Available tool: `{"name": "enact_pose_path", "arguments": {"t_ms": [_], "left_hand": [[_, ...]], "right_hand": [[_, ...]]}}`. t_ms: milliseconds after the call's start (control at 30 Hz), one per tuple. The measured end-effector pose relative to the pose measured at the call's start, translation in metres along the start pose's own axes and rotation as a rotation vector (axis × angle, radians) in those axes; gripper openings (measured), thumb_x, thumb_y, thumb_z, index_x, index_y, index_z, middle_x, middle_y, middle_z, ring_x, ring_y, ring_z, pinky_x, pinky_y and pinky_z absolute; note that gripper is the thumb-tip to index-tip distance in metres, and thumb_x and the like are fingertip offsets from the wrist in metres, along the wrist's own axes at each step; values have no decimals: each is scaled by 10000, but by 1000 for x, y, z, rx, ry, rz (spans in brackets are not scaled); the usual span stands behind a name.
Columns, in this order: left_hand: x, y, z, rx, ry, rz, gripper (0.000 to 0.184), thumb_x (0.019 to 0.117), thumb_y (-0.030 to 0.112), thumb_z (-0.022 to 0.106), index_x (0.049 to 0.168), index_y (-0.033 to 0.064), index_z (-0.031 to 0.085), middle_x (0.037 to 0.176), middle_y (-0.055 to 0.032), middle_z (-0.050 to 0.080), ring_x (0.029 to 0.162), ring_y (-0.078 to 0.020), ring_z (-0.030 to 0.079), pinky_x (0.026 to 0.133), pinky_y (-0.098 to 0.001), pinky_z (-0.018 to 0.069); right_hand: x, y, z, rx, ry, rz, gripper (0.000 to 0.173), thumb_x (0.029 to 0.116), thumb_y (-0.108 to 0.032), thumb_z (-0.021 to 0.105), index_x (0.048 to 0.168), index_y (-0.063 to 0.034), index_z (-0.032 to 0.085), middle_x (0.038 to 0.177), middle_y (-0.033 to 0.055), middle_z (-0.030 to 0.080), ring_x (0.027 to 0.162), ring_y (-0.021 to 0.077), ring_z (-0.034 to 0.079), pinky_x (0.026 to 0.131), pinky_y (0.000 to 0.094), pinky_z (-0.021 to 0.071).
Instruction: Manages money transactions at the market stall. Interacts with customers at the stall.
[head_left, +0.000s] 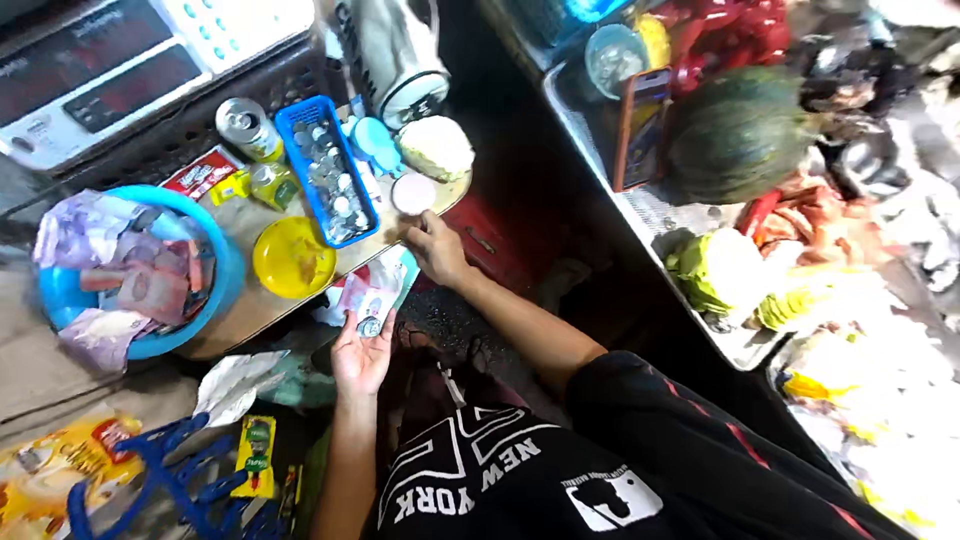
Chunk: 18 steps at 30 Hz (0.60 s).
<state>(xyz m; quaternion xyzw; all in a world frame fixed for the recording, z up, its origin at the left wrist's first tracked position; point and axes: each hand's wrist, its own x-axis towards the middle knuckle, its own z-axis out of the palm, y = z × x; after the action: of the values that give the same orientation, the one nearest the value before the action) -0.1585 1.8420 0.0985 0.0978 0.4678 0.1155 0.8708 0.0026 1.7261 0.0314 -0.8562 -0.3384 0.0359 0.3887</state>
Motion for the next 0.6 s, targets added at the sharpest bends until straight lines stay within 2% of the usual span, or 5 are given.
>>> {"name": "enact_pose_path", "arguments": {"t_ms": [100,167,267,467,600], "left_hand": [[-9,-15,0,47,-32,11,347,1128,266,251,1288,77,494,1133,-120,678,1002,-250,719,826,-417,629],[-14,-26,-4,62,-62,6,346,1126,278,250,1269,89,502,1128,-109,682,1011,-247,720,833,-430,629],[-21,-50,-5,119,-93,3,351,1126,291,251,1251,89,510,1114,-101,692,1010,-243,722,839,-432,628],[-58,-137,8,328,-304,-78,360,1131,292,207,1330,99,437,1172,-88,654,1047,-222,696,869,-425,609],[-114,-222,3,401,-473,-238,401,1126,350,218,1354,136,469,1244,-87,643,1154,-244,652,972,-453,558]], "right_hand": [[-28,-12,-35,561,-3,332,120,948,-18,565,933,41,669,960,125,620,865,194,604,775,375,528],[-64,-12,-59,1094,19,588,222,995,-117,389,865,-78,565,731,-23,543,600,52,494,556,232,424],[-141,-4,-96,1630,-32,687,262,932,-274,388,712,-257,530,696,-82,581,551,34,498,481,217,391],[-320,-12,-170,1318,73,1101,315,949,43,337,1090,1,616,1010,61,698,842,149,685,791,331,583],[-450,-25,-210,1526,420,1068,451,1075,-216,245,1270,29,570,1206,146,691,1108,248,683,955,396,567]]}}
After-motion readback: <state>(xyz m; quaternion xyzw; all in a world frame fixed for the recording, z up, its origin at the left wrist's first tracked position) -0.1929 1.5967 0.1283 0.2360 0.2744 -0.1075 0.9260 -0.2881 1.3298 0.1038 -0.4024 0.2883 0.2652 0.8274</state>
